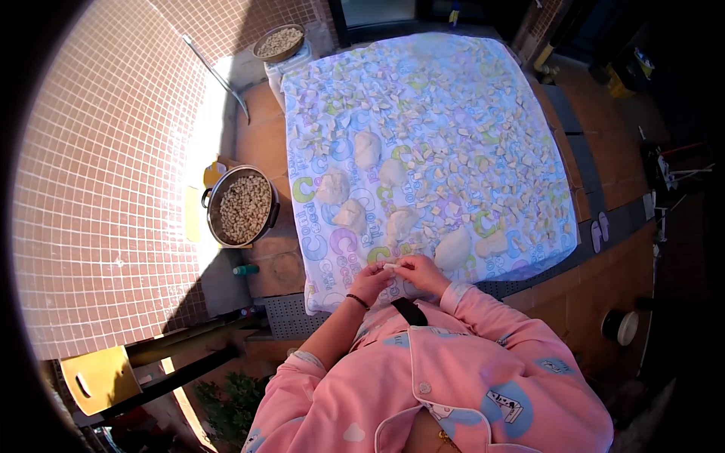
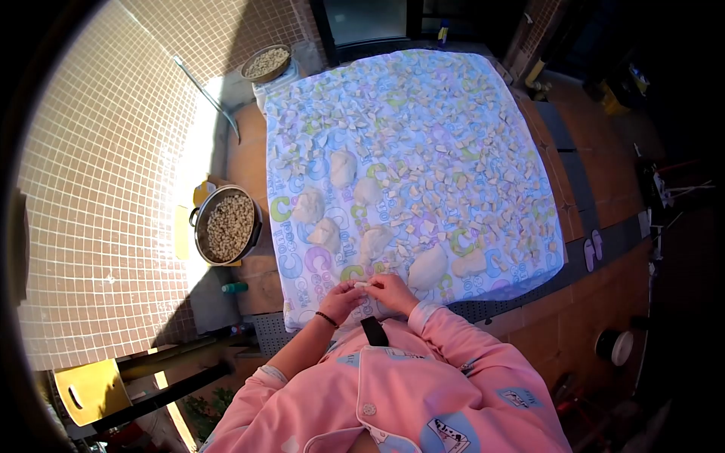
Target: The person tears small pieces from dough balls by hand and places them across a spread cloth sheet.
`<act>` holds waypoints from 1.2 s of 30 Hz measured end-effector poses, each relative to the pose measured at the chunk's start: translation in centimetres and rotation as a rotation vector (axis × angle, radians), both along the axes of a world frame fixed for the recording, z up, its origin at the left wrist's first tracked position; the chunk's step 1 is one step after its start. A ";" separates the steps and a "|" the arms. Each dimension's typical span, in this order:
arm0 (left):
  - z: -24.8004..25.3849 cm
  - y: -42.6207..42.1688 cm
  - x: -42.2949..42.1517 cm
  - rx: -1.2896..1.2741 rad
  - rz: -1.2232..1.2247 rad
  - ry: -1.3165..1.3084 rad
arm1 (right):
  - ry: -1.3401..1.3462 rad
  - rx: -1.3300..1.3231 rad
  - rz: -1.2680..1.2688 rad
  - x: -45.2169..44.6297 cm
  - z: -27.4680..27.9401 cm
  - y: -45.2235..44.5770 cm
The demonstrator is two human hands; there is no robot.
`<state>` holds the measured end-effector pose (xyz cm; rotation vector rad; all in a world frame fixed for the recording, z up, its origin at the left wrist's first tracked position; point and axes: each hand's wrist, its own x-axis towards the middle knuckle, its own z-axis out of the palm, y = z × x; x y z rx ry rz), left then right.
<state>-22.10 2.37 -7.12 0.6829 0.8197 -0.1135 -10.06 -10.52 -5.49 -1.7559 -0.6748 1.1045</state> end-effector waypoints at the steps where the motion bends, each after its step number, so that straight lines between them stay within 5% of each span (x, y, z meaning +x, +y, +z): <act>1: 0.4 0.0 0.0 -0.032 0.007 0.005 | 0.000 0.000 -0.002 0.1 -0.1 -0.1; 3: -0.2 0.1 -0.3 -0.077 0.013 -0.023 | 0.361 0.025 -0.075 0.3 -0.3 -0.4; 7: -1.4 0.5 -0.5 -0.052 0.024 -0.004 | 0.477 0.038 -0.209 0.2 -0.8 -0.8; 10: -1.4 0.8 -0.7 -0.076 0.071 -0.032 | 0.137 -0.079 -0.206 0.0 -2.3 -0.7; 12: -2.1 0.9 -0.7 -0.062 0.078 -0.047 | -0.390 -0.041 -0.022 0.0 -2.2 -0.5; 14: -2.7 1.1 -0.7 -0.049 0.084 -0.059 | -0.523 -0.004 0.002 -0.1 -2.6 -0.2; 20: -2.3 1.9 0.2 0.452 -0.097 0.127 | -0.670 -0.089 0.049 -0.8 -1.6 0.1; 22: -2.2 2.1 0.9 1.033 -0.370 0.152 | -0.678 -0.103 0.029 -0.8 -1.4 0.3; 25: -3.1 2.3 1.6 1.327 -0.445 0.048 | -0.651 -0.061 -0.091 -0.4 -1.2 -0.1; 31: -0.4 2.6 2.7 1.580 -0.457 0.094 | -0.464 -0.131 -0.070 1.2 0.8 -1.8; 36: -0.3 2.2 8.3 1.531 -0.499 0.111 | -0.507 -0.121 -0.174 1.5 -0.2 -2.7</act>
